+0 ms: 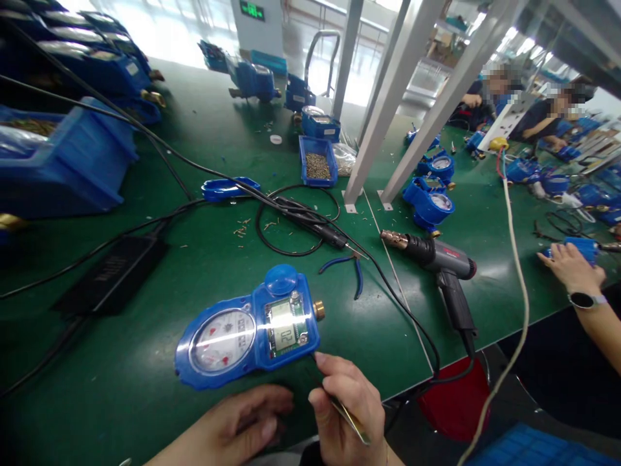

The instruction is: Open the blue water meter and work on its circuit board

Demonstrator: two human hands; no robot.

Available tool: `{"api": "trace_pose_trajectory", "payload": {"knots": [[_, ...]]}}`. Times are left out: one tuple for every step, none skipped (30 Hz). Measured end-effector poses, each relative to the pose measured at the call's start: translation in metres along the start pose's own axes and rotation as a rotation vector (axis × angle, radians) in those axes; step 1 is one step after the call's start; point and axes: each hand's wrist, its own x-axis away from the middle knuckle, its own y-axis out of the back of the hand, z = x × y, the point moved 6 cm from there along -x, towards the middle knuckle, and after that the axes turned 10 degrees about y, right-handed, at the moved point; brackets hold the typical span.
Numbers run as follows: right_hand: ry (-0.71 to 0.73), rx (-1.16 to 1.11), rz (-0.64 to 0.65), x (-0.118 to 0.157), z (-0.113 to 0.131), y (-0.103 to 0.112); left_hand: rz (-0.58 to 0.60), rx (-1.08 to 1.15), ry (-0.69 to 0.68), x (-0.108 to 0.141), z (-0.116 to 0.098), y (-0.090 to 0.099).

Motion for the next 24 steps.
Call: {"api": "trace_pose_trajectory", "payload": {"knots": [[-0.001, -0.003, 0.002, 0.001, 0.000, 0.000, 0.083, 0.278, 0.040, -0.008, 0.007, -0.005], [-0.003, -0.006, 0.004, 0.001, -0.001, -0.001, 0.177, 0.520, 0.037, -0.014, 0.010, -0.011], [-0.006, -0.007, 0.005, 0.001, -0.001, -0.001, 0.265, 0.720, 0.017, -0.019, 0.010, -0.016], [-0.009, -0.007, 0.004, 0.001, -0.001, -0.001, 0.334, 0.869, -0.005, -0.023, 0.008, -0.020], [-0.013, -0.004, 0.003, 0.001, -0.001, -0.001, 0.382, 0.972, -0.029, -0.026, 0.006, -0.023], [-0.018, -0.001, 0.001, 0.001, -0.002, -0.001, 0.412, 1.041, -0.049, -0.028, 0.004, -0.025], [-0.023, 0.002, 0.001, 0.001, -0.002, -0.001, 0.430, 1.080, -0.064, -0.030, 0.001, -0.027], [-0.028, 0.007, 0.001, 0.001, -0.002, -0.001, 0.438, 1.101, -0.076, -0.032, -0.001, -0.027], [-0.031, 0.013, 0.002, 0.001, -0.002, 0.000, 0.444, 1.110, -0.084, -0.033, -0.003, -0.027], [-0.034, 0.019, 0.006, 0.001, -0.002, 0.000, 0.450, 1.113, -0.091, -0.034, -0.005, -0.027], [-0.037, 0.027, 0.010, 0.001, -0.002, 0.000, 0.454, 1.115, -0.099, -0.035, -0.006, -0.026], [-0.040, 0.035, 0.013, 0.001, -0.001, 0.000, 0.455, 1.117, -0.113, -0.035, -0.006, -0.025], [-0.046, 0.044, 0.016, 0.001, -0.001, 0.000, 0.449, 1.122, -0.130, -0.036, -0.007, -0.023], [-0.054, 0.055, 0.018, 0.000, -0.001, 0.000, 0.441, 1.122, -0.147, -0.036, -0.007, -0.021], [-0.061, 0.066, 0.023, -0.001, 0.000, -0.001, 0.433, 1.119, -0.162, -0.036, -0.007, -0.020], [-0.068, 0.076, 0.030, -0.002, 0.001, -0.001, 0.427, 1.115, -0.173, -0.036, -0.007, -0.018], [-0.074, 0.084, 0.039, -0.004, 0.002, -0.002, 0.425, 1.110, -0.179, -0.036, -0.008, -0.018], [-0.081, 0.092, 0.050, -0.006, 0.004, -0.003, 0.425, 1.109, -0.181, -0.036, -0.009, -0.018], [-0.087, 0.102, 0.061, -0.008, 0.005, -0.003, 0.422, 1.112, -0.185, -0.035, -0.010, -0.017], [-0.096, 0.112, 0.077, -0.009, 0.006, -0.004, 0.423, 1.120, -0.190, -0.035, -0.012, -0.017], [-0.107, 0.124, 0.095, -0.010, 0.007, -0.005, 0.424, 1.130, -0.194, -0.034, -0.013, -0.017], [-0.122, 0.139, 0.117, -0.011, 0.007, -0.005, 0.430, 1.136, -0.199, -0.033, -0.015, -0.017], [-0.142, 0.155, 0.136, -0.011, 0.007, -0.006, 0.439, 1.139, -0.205, -0.033, -0.016, -0.017], [-0.172, 0.171, 0.144, -0.010, 0.006, -0.005, 0.447, 1.138, -0.207, -0.032, -0.017, -0.017]]}}
